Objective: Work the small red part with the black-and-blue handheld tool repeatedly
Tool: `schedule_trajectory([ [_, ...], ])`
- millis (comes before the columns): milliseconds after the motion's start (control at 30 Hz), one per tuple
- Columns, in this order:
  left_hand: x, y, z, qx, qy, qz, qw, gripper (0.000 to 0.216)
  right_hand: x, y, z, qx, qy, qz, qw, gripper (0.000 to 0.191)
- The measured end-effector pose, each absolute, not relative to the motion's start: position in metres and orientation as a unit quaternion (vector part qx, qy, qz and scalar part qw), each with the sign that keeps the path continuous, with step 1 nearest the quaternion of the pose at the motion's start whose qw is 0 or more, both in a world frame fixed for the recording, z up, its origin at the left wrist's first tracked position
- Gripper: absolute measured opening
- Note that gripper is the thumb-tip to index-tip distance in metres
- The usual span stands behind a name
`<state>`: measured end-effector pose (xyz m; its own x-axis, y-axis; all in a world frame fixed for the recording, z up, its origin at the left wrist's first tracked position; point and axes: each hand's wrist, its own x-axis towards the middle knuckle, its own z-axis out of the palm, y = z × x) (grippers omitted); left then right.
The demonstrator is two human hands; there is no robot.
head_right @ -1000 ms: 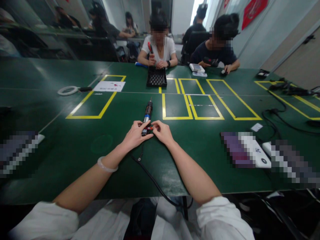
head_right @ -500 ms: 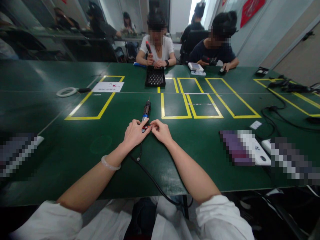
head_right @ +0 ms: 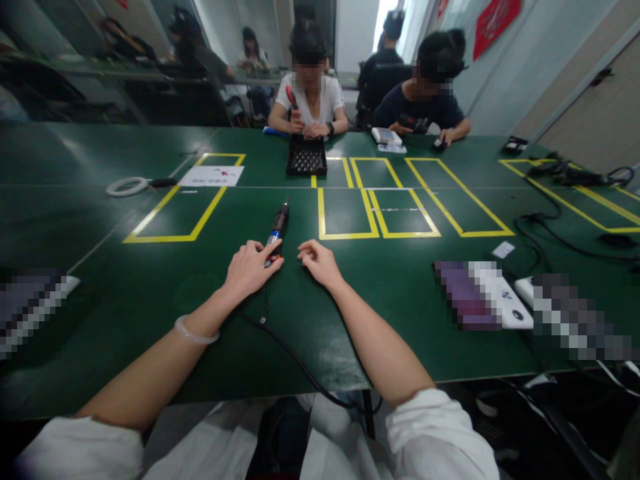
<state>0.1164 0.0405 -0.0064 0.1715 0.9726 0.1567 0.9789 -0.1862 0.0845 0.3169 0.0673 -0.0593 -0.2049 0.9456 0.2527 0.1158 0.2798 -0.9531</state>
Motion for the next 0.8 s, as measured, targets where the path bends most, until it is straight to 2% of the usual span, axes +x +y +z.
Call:
schedule_trajectory([
  [400,-0.012,-0.001,0.010,-0.689,-0.724,0.015,0.020,0.067,0.316,0.066,-0.058,-0.412,-0.662,0.427,0.459,0.020],
  [800,-0.113,-0.059,0.018,-0.570,-0.815,0.091,0.049,0.065,0.313,0.062,-0.053,-0.419,-0.675,0.415,0.443,0.020],
])
